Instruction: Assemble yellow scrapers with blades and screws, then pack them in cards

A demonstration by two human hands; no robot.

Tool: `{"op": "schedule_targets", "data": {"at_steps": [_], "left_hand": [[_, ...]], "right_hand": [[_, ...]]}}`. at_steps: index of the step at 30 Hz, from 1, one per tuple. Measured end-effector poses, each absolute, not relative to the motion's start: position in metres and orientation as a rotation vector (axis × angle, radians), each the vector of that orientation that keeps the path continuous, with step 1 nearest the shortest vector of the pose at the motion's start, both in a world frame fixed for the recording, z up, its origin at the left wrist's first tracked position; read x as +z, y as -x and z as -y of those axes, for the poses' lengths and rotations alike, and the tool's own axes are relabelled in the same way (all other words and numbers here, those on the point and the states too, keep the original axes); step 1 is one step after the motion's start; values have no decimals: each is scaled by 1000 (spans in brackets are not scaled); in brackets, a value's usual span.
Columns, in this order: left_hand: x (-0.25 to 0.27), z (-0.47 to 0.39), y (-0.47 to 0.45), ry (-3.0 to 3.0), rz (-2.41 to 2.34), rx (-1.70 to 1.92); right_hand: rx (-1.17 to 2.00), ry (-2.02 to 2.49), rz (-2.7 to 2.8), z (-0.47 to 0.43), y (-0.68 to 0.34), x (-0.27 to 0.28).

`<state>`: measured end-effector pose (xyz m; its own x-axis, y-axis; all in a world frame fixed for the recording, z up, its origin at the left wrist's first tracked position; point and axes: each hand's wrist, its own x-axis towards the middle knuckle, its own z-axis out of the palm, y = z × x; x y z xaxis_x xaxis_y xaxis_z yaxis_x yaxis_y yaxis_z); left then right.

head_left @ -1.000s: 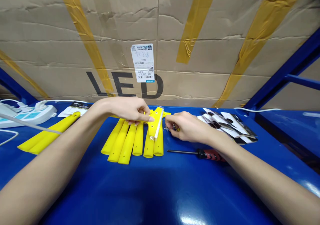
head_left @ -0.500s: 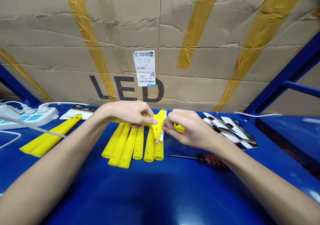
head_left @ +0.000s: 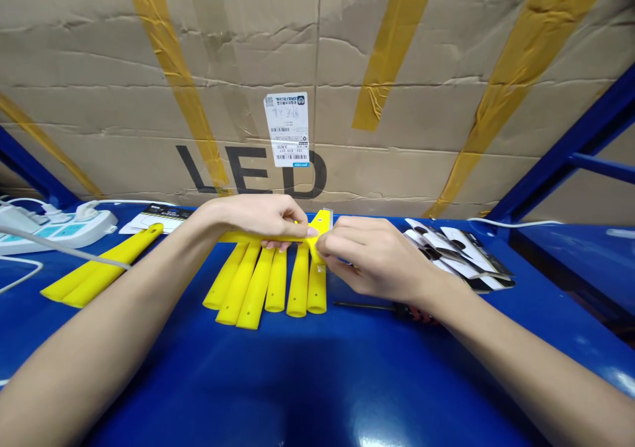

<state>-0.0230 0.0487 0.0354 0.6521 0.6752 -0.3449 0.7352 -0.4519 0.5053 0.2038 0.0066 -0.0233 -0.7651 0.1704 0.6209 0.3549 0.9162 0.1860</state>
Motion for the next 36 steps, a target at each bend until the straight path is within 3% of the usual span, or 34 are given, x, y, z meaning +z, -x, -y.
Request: {"op": "schedule_targets", "data": {"at_steps": [11,17,26,28,31,33,36], "left_hand": [[36,-51,25,-2184,-1084,-101],[34,-56,31,-2145,-1079,-68],[36,-51,25,-2135,-1082,-8],[37,-47,21,-2156,-1067,6],[38,-41,14,-2197,-1032,37],[39,-38,9,-2230,-1035,42],[38,-33,2,-2276,-1070,47]], "right_hand": [[-376,426,2492,-2,-206,-18],[6,515,2343,-6,-210,-19],[99,668,2068,-5,-214,-14],[271,966,1884,-8,-215,-11],[877,1263,1738,-15,-217,-9],[1275,1209,1658,-19,-219,-9],[1502,1097,1529,-22,-219,-11]]}}
